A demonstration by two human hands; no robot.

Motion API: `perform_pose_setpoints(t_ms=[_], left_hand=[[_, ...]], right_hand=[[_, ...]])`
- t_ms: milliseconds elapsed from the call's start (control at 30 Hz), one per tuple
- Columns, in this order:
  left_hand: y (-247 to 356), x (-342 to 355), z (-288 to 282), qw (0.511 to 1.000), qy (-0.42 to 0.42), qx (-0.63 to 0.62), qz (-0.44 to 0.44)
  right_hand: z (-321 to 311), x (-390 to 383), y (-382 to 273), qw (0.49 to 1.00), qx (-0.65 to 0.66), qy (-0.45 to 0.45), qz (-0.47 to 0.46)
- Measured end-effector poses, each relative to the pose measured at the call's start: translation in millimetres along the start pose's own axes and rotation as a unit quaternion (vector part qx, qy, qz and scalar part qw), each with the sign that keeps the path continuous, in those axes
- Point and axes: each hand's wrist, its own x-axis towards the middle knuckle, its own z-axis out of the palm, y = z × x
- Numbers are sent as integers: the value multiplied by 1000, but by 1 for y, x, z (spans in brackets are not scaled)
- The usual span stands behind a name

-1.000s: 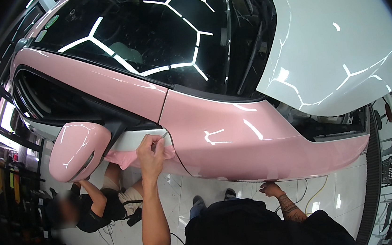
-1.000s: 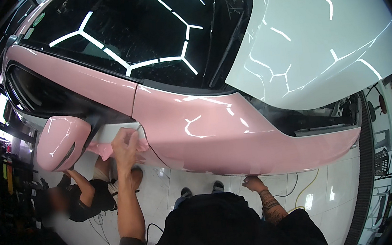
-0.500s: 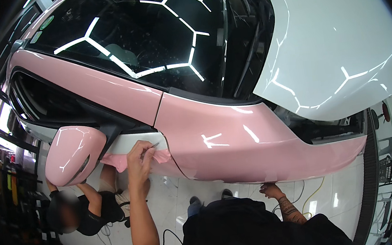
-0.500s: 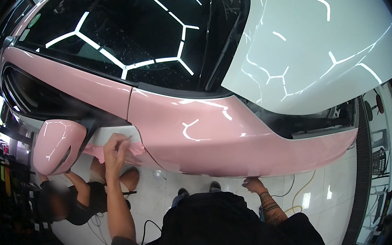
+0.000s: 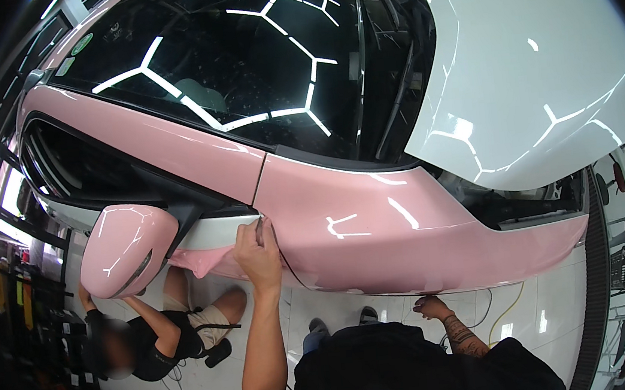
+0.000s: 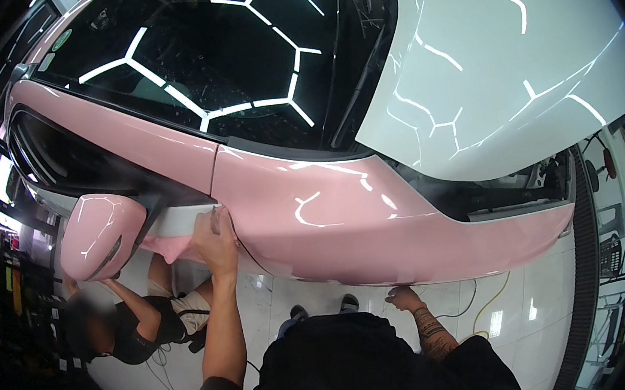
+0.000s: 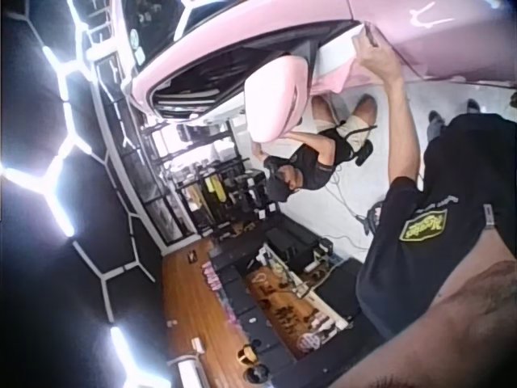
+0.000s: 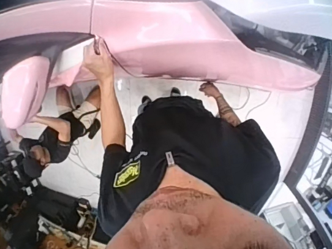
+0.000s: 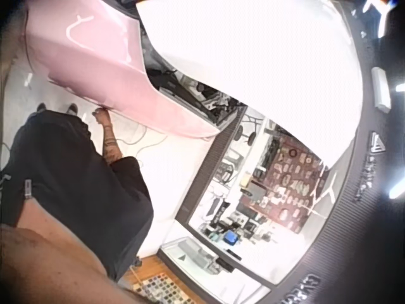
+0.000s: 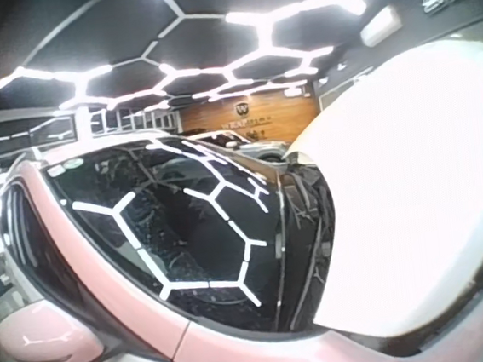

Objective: The person applies a pink vinyl wrap to the side of a white car, smoothing it with a squeegee and cutting excess material with a knife. They work on the front fender and door area, using a heat gun to help the vinyl conform to the curves.

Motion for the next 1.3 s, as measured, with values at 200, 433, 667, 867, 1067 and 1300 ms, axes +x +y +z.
perform_pose_setpoints(t_ms=[200,433,667,867,1067,1300], left_hand=[[-23,16,-9,987,-108,68,99],[-30,23,-42,953,-250,105,136],[-20,16,-35,987,-161,-7,-21],[-19,7,-6,995,-79,-51,-18],[-4,8,-12,995,-94,36,20],[-12,16,-8,979,-138,138,54]], right_hand=[[13,-4,3,1000,23,5,6],[14,-11,-7,996,-63,20,-64],[34,-12,-20,971,-164,35,-171],[37,-17,-38,979,-129,65,-145],[41,-28,-25,982,-127,60,-125],[41,-25,-11,978,-140,73,-133]])
